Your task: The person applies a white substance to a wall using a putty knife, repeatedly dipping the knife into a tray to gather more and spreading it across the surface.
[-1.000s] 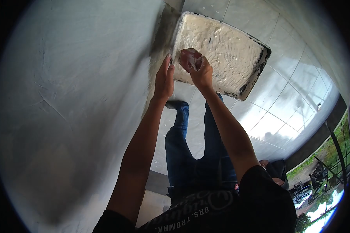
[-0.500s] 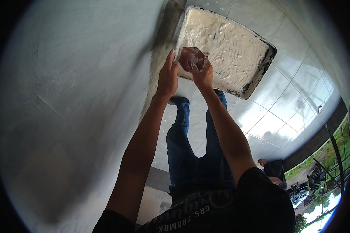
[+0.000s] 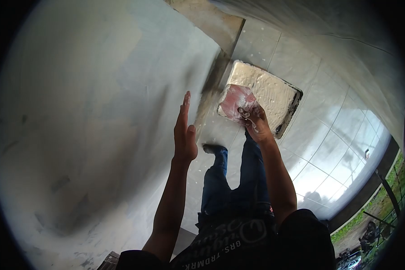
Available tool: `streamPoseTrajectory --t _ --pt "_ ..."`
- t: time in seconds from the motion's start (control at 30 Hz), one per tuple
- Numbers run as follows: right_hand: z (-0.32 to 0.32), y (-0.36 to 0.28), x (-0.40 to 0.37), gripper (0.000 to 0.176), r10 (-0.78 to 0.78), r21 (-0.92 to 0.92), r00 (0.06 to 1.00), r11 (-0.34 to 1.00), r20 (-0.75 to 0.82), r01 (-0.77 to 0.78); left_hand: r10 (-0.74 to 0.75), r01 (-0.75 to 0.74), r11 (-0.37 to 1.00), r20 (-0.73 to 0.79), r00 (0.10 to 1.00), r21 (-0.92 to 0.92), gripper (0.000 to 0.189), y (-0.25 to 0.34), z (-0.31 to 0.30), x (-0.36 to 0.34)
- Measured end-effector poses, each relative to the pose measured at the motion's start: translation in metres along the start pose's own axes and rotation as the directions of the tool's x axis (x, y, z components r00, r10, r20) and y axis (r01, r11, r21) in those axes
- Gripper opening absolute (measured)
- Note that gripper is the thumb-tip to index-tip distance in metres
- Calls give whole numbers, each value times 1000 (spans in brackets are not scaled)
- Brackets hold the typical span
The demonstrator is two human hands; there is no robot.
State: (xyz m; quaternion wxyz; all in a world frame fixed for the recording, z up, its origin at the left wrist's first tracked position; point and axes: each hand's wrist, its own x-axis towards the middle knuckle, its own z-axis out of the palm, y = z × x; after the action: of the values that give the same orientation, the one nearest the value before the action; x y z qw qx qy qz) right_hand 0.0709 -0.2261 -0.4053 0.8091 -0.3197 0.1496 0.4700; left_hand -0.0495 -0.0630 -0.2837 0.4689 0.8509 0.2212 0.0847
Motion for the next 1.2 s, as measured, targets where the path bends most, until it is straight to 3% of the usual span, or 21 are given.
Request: streamPoseTrajectory --t 0.1,0.3,0.4,0.47,0.5,0.57,0.63,0.67,0.77,0.83,0.87,0.9,0.97,1.03,1.2 --pt "40 -31 -18 40 -55 76 984 996 172 42 197 -187 978 -111 974 95 65 65 -40 5" --pt "148 -88 -54 37 -171 140 884 983 434 121 410 -297 882 -283 867 366 64 166 -107 -22" --pt "200 -106 -83 33 -261 123 837 965 480 230 539 -315 781 -330 775 539 67 203 -137 -49" --pt "232 -113 -96 30 -422 117 785 901 454 417 635 -312 688 -334 697 655 65 221 -157 -63" --pt "245 -115 -98 30 -436 118 772 893 463 434 677 -309 643 -332 657 701 64 225 -166 -70" --pt "274 -118 -100 29 -651 -30 642 692 406 721 731 -253 570 -342 591 781 61 235 -179 -81" --pt "306 -125 -107 30 -760 -148 523 509 386 848 782 -221 514 -347 519 829 62 235 -193 -87" --pt "324 -126 -109 32 -817 -123 438 425 374 897 791 -235 508 -340 509 829 62 236 -199 -89" --pt "361 -132 -106 42 -867 -305 206 67 453 950 818 -184 448 -317 480 875 62 237 -215 -94" --pt "384 -130 -98 38 -891 -384 52 -140 450 912 836 -174 417 -301 459 892 63 231 -223 -92" --pt "392 -128 -98 38 -882 -425 85 -138 464 895 839 -183 414 -296 456 892 63 229 -226 -92" --pt "397 -123 -90 39 -872 -456 38 -218 488 863 847 -177 398 -286 448 900 64 226 -228 -91" --pt "407 -115 -92 41 -828 -550 140 -226 544 804 854 -178 386 -278 439 905 65 219 -233 -90" --pt "417 -104 -85 42 -807 -528 79 -306 586 792 847 -166 411 -308 434 896 66 212 -236 -90" --pt "393 -59 -99 47 -786 -562 162 -264 597 784 853 -163 379 -276 442 911 66 198 -237 -93"
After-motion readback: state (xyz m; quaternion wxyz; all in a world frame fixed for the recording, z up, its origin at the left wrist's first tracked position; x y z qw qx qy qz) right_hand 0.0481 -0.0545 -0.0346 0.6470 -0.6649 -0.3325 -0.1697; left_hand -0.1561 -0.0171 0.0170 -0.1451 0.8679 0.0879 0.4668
